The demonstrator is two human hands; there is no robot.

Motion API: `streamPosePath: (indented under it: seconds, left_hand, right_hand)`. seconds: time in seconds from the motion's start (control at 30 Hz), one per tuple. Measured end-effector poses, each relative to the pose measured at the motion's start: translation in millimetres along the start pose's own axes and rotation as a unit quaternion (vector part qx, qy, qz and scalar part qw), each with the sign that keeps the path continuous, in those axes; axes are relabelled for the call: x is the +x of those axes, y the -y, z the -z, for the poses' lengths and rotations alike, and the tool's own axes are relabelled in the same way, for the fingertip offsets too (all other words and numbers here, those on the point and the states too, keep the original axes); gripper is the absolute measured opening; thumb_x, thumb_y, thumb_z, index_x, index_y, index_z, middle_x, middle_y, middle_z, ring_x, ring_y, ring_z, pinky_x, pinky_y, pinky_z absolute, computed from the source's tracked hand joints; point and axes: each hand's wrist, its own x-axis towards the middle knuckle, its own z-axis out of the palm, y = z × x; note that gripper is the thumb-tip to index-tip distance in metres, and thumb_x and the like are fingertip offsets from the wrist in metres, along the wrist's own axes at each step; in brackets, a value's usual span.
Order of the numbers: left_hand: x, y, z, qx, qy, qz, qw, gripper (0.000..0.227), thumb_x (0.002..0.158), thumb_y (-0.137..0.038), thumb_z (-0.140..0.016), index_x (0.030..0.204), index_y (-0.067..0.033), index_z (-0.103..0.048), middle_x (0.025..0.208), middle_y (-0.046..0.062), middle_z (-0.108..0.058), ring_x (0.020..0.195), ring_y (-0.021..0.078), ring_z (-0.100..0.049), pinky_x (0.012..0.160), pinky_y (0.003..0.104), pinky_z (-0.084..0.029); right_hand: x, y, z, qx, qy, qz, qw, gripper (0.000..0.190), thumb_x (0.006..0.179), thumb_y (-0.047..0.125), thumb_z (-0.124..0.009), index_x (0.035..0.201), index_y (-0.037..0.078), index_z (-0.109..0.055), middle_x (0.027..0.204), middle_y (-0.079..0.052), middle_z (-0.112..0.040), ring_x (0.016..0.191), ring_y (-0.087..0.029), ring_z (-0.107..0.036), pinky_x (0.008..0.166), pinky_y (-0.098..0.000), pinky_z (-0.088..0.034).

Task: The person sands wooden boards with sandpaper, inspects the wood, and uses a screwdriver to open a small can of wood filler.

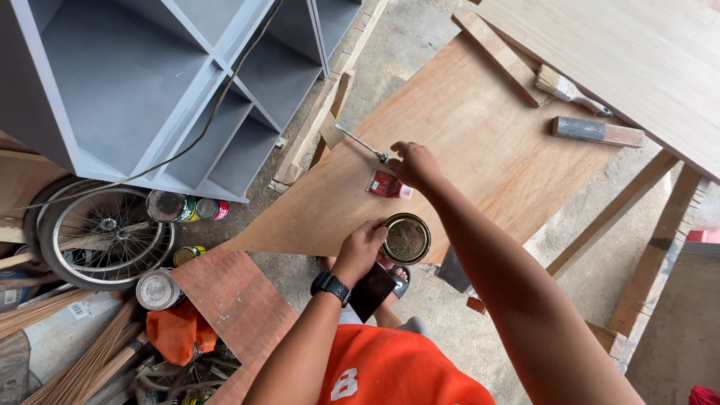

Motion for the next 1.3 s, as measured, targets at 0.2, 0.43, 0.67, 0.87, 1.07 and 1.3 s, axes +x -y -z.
streamPosePath:
  seconds: [0.2,0.43,0.67,0.87,1.07,1.3]
  left_hand:
    - [5.9,9.7,0.3,-0.063,0.018,-0.008,0.998,0.045,0.109,-0.042,-0.061,0.148,-0.0193,-0.068,0.120,0.014,-0.079,0.100,0.0330,-0.073,0.089,0.042,-0.063]
    - [15.5,25.2,-5.7,-0.006,-0.009,-0.030,0.999,0.050,0.110,-0.049,-0.060,0.151,-0.0226,-0.068,0.139,0.012,-0.076,0.136,0.0412,-0.064,0.116,0.056,-0.054]
    - [23.3,33.6,-8.5,0.028,-0.010,-0.007,1.000,0.048,0.108,-0.055,-0.060,0.151,-0.0360,-0.067,0.145,0.000,-0.074,0.141,0.0304,-0.063,0.120,0.047,-0.052]
    - [23.7,36.3,-12.4,0.042,-0.026,-0.034,0.998,0.047,0.110,-0.053,-0.057,0.150,-0.0304,-0.069,0.145,0.006,-0.074,0.140,0.0362,-0.063,0.119,0.052,-0.052]
    - [23.5,34.8,-12.2,0.032,-0.025,-0.024,0.999,0.052,0.110,-0.058,-0.054,0.155,-0.0339,-0.065,0.148,0.009,-0.073,0.142,0.0381,-0.062,0.120,0.053,-0.051]
    - [32.7,40.5,-13.3,0.058,-0.023,-0.029,0.998,0.054,0.110,-0.059,-0.051,0.154,-0.0321,-0.065,0.144,0.009,-0.074,0.139,0.0369,-0.064,0.119,0.052,-0.052]
  right_hand:
    - [32.0,-5.0,-41.7,-0.159,0.037,0.067,0.984,0.040,0.090,0.024,-0.081,0.130,0.022,-0.076,0.117,-0.010,-0.075,0.113,-0.039,-0.077,0.096,-0.0528,-0.064]
    - [-96.9,48.2,95.0,0.106,-0.129,0.118,0.979,0.045,0.097,-0.003,-0.072,0.140,0.005,-0.063,0.120,-0.026,-0.067,0.110,-0.055,-0.072,0.087,-0.0639,-0.064]
    - [-289.3,35.9,101.0,0.164,-0.228,0.142,0.949,0.029,0.093,0.004,-0.081,0.118,0.006,-0.066,0.094,-0.016,-0.063,0.084,-0.042,-0.072,0.063,-0.0502,-0.060]
    - [-304.8,15.7,58.5,0.132,-0.247,0.185,0.942,0.028,0.092,0.013,-0.085,0.117,0.016,-0.073,0.111,-0.006,-0.072,0.097,-0.032,-0.077,0.075,-0.0403,-0.064]
    - [-244.7,54.3,86.9,0.128,-0.255,0.231,0.930,0.024,0.092,0.007,-0.087,0.110,0.011,-0.070,0.106,-0.012,-0.071,0.089,-0.042,-0.077,0.069,-0.0474,-0.063]
    - [-206.8,87.2,81.5,0.122,-0.190,0.274,0.935,0.028,0.090,0.004,-0.085,0.113,0.010,-0.070,0.108,-0.015,-0.072,0.085,-0.047,-0.077,0.066,-0.0569,-0.064]
